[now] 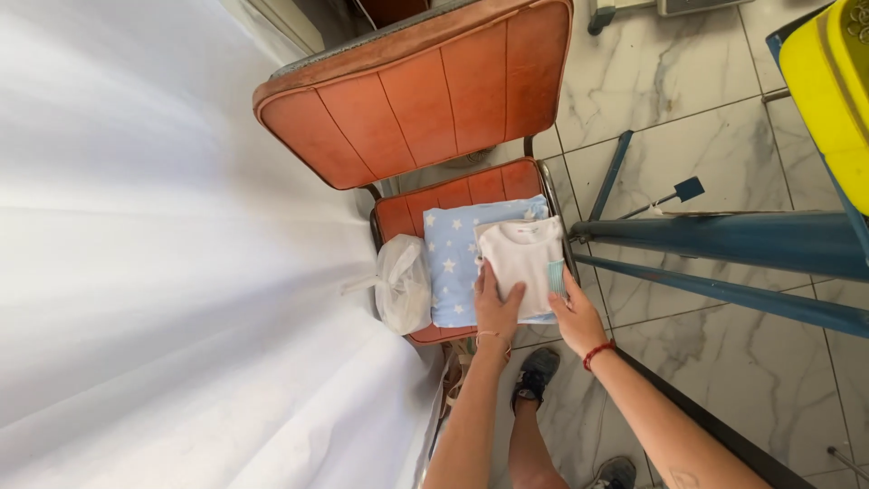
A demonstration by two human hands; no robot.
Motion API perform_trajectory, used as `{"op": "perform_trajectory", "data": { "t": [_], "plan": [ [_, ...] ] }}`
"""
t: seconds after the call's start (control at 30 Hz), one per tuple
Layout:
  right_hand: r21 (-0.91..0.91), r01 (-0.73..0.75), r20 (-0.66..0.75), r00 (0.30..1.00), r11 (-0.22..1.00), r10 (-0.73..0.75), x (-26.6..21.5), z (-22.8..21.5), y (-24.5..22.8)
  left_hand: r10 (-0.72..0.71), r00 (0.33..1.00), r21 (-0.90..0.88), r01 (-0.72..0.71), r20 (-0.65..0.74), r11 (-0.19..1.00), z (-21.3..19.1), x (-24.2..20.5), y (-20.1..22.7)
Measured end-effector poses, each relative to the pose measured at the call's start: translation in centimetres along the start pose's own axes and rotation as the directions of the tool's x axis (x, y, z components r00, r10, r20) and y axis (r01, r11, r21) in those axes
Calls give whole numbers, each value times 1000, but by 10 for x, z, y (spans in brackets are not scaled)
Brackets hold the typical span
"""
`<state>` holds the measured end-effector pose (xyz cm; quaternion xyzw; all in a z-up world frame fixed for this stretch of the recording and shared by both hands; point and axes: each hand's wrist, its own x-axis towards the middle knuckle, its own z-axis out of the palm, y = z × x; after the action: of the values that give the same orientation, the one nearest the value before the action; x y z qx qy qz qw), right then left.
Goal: Folding and stacking small baby garments on a work table
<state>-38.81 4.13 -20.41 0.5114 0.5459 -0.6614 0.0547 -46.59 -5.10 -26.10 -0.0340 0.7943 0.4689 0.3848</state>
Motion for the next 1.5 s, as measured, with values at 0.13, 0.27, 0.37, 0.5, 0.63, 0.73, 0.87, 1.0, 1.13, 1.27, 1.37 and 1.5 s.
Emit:
{"op": "perform_trajectory", "data": {
  "t": [0.13, 0.27, 0.37, 0.5, 0.63, 0.73, 0.87, 1.0, 1.13, 1.27, 1.37, 1.5],
  "plan": [
    [-149, 10, 62, 998, 989, -1, 16, -17, 36, 79, 994, 287, -57, -69, 956, 17, 19, -38],
    [-137, 20, 97, 995, 990, -7, -14, -28, 22, 81, 989, 416, -22, -124, 909, 12, 0, -10],
    [33, -27, 72, 997, 999, 24, -60, -38, 33, 153, 987, 491, -109, -49, 864, 4, -52, 26],
    [65, -45, 84, 996, 997, 40, -119, -69, 96, 103, 992, 363, -121, 68, 924, 18, -111, 17],
    [152, -460, 125, 887, 875, 445, -209, -108, 108, -58, 934, 528, -147, 352, 837, 52, -171, -36],
    [329, -336, 26, 937, 882, 347, -257, -141, 140, 131, 824, 417, -408, 551, 812, 82, -229, -38],
    [454, -232, -183, 921, 860, 344, -336, -196, 133, 398, 638, 230, -675, 659, 702, 116, -326, 10],
    [581, -174, -355, 825, 795, 440, -379, -244, 180, 407, 343, 70, -830, 847, 553, 160, -365, 32],
    [345, -63, -656, 697, 937, 289, -429, -255, 222, 276, 237, 91, -886, 932, 456, 194, -403, 33],
    [183, -204, -738, 618, 962, 271, -439, -277, 279, 56, 269, 235, -911, 962, 339, 238, -424, 4],
    [294, -202, -669, 655, 934, 352, -448, -291, 280, 171, 370, 304, -898, 913, 319, 254, -449, -13],
    [247, -53, -665, 717, 968, 209, -440, -295, 303, 328, 528, 324, -797, 783, 510, 256, -446, -32]
  ]
}}
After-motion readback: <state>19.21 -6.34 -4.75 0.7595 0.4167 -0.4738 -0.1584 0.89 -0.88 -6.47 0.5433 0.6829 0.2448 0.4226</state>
